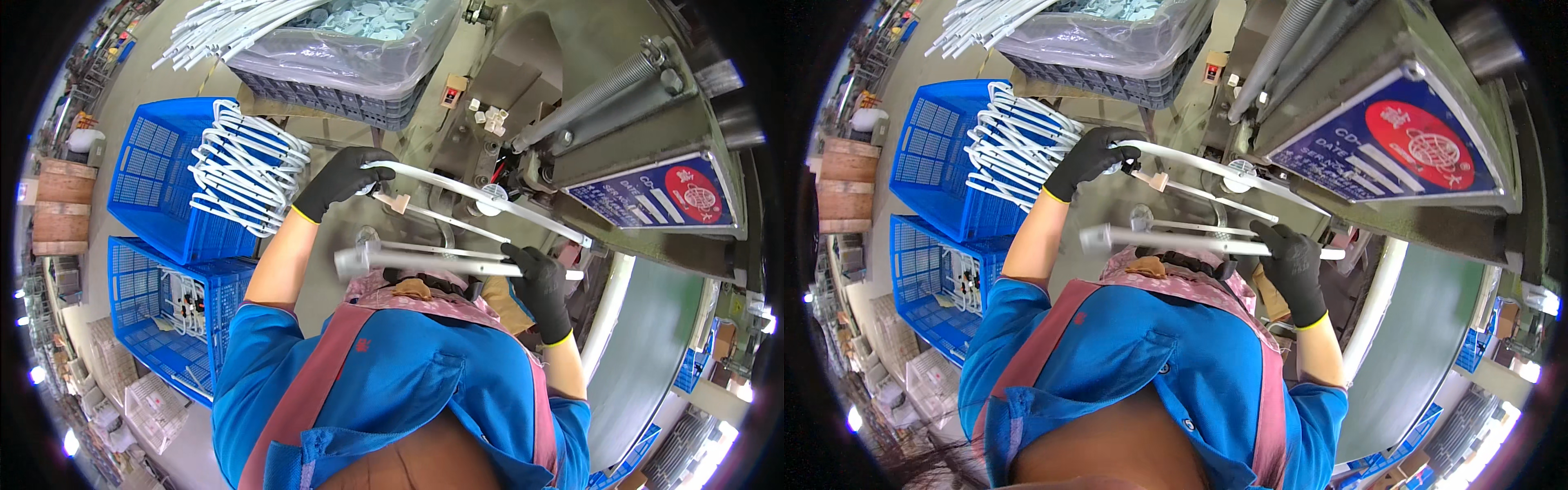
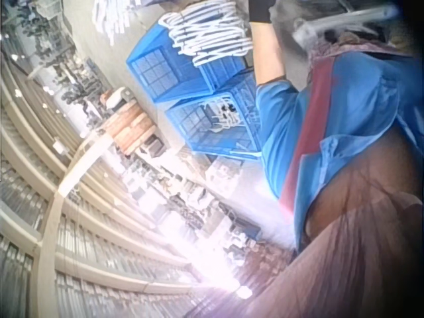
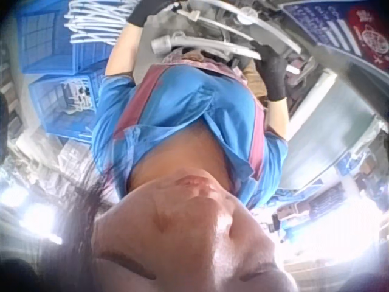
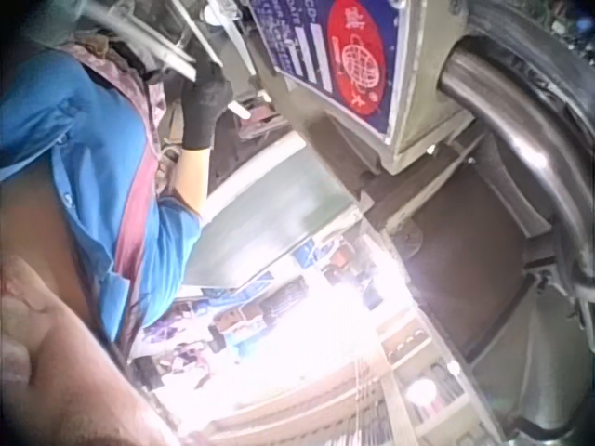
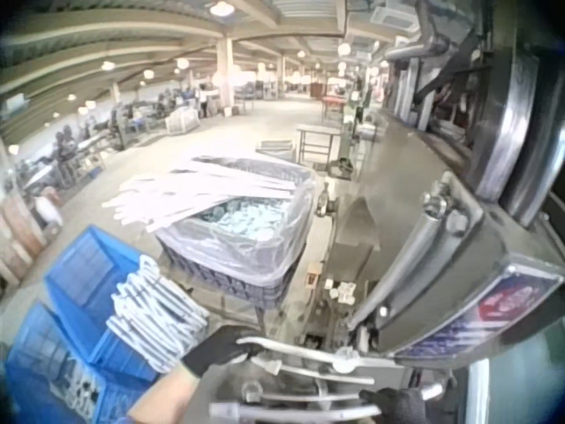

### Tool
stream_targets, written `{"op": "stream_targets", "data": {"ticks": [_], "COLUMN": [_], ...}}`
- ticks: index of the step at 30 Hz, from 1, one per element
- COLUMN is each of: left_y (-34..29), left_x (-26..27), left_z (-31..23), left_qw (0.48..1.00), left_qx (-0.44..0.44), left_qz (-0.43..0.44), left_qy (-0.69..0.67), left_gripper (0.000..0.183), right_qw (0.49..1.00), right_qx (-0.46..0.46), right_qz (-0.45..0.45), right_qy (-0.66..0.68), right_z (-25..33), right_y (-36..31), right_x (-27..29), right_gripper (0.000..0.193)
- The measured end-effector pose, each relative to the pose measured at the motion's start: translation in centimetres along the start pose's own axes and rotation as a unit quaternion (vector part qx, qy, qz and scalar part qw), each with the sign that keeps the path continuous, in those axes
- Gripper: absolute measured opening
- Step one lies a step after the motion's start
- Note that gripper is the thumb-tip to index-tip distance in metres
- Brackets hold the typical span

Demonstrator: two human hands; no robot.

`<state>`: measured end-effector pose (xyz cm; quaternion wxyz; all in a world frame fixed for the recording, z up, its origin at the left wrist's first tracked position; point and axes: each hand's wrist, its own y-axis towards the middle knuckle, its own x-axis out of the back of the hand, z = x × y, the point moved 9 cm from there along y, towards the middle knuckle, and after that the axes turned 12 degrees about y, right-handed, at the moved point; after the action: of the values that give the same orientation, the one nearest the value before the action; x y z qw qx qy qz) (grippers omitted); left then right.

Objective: The person repeatedly picks white plastic hanger rods and small white plastic connectors from bins, inserts the rods into the connectors to form assembled hangers, and places the finished hangers into a blue basket. The process is repeated continuously throughout the clip.

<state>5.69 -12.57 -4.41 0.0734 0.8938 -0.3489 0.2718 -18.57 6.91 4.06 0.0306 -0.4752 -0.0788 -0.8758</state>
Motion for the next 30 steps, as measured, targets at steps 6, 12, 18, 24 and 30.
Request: {"op": "stream_targets", "data": {"ticks": [6, 12, 18, 24, 30], "left_y": [-0.8, -1.0, -1.1, -1.2, -1.0], "left_x": [0.3, 0.2, 0.2, 0.1, -0.2], "left_z": [-1.1, -0.5, -0.7, -0.3, 0.5], "left_qw": [0.988, 0.995, 0.998, 0.997, 0.996], "left_qx": [-0.107, -0.019, 0.011, -0.009, 0.011], "left_qz": [-0.047, -0.094, -0.068, -0.083, -0.074], "left_qy": [-0.1, 0.002, -0.008, -0.006, -0.044], "left_gripper": [0.029, 0.026, 0.026, 0.026, 0.026], "right_qw": [0.998, 0.994, 0.987, 0.986, 0.998], "right_qx": [0.009, 0.008, 0.063, 0.054, 0.011], "right_qz": [-0.026, -0.088, -0.119, -0.126, -0.041], "right_qy": [0.057, -0.06, -0.09, -0.096, -0.041], "right_z": [1.3, 1.2, 2.1, 1.7, 0.7], "right_y": [2.8, 3.9, 3.9, 3.5, 3.1], "right_x": [2.5, 3.0, 3.8, 4.3, 3.0], "right_gripper": [0.034, 0.033, 0.028, 0.024, 0.04]}}
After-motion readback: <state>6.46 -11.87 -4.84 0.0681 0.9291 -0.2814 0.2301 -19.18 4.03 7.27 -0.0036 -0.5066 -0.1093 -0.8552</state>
